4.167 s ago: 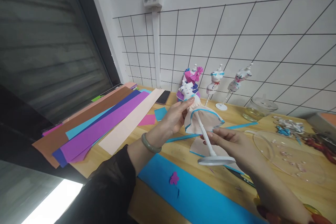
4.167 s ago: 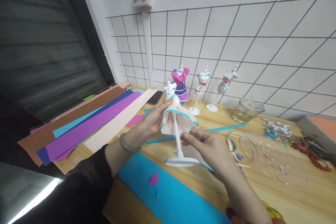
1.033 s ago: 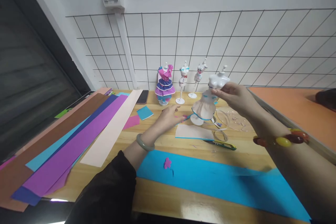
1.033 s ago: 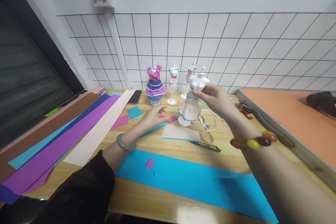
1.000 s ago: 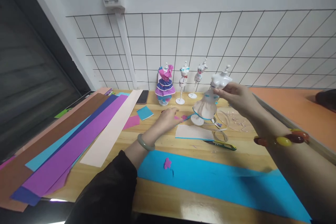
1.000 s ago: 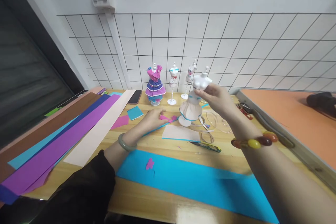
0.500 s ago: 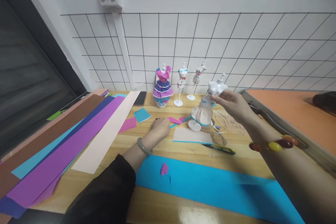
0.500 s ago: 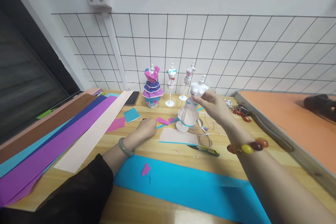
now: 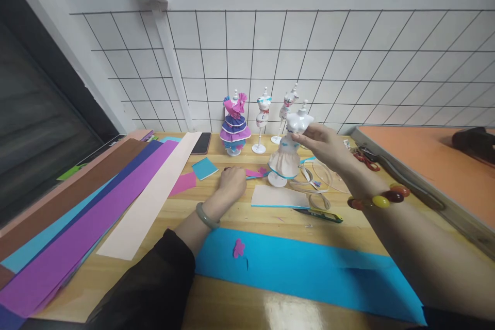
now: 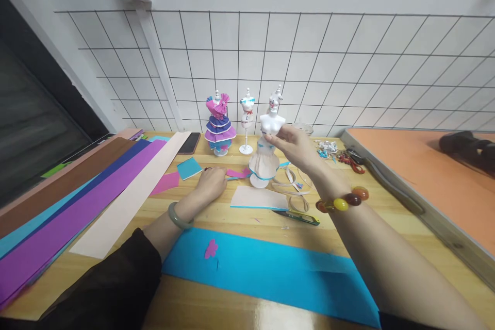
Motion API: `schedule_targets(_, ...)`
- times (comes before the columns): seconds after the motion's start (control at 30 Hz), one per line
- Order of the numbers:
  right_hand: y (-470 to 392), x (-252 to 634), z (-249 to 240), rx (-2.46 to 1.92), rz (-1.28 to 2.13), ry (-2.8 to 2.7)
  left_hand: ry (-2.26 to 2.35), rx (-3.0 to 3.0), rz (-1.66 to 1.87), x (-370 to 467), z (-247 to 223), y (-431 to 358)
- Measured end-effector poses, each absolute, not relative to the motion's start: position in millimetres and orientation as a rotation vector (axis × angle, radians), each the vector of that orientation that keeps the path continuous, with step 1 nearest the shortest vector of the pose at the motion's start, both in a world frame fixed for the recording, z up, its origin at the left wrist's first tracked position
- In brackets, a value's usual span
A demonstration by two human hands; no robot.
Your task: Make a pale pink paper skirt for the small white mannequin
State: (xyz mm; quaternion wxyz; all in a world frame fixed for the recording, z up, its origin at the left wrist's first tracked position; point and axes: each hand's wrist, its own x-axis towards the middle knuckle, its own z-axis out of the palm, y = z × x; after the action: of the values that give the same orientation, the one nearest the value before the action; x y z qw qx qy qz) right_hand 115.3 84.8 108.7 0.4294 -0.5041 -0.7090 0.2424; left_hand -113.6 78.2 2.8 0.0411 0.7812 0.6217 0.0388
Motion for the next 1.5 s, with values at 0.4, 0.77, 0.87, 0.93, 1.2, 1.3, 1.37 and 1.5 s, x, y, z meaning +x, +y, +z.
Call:
schedule_targets(0.4, 81.4, 112.8, 102.7, -1.322, 0.577, -1.792, 1.401, 2.697, 0.185, -92.2, -10.9, 60.4)
schedule_targets(0.77, 96.3, 128.6, 90.8, -1.185, 0.641, -1.748, 1.675, 2.64, 0.058, -102.1, -19.6, 74.4)
schedule_targets(0.87, 99.0, 131.6, 86.8, -1.13, 0.729, -1.74, 1.688, 2.63, 0.04, -103.3, -17.2, 74.6)
schedule_targets(0.93, 100.7, 132.8, 84.2, -1.11, 0.766, -1.731, 1.708, 2.613, 0.026, -103.9, -15.7, 75.8)
schedule_targets(1.2, 96.4, 123.6, 88.3, -1.208, 0.671, -1.704, 1.891, 2.509, 0.016, -112.9, -19.5, 86.8)
schedule_targets(1.3, 94.7, 118.4, 92.1, -1.222, 0.638, -1.711, 1.926, 2.497, 0.059, -115.0, -20.0, 87.9)
schedule_targets(1.37, 93.8, 116.1, 94.0, -1.212, 0.633, -1.721, 1.903, 2.524, 0.111, -112.9, -18.1, 86.0)
schedule_targets(1.5, 88.9, 113.8, 97.1, -1.203, 0.676, -1.737, 1.661, 2.671, 0.204, -102.1, -9.9, 75.5)
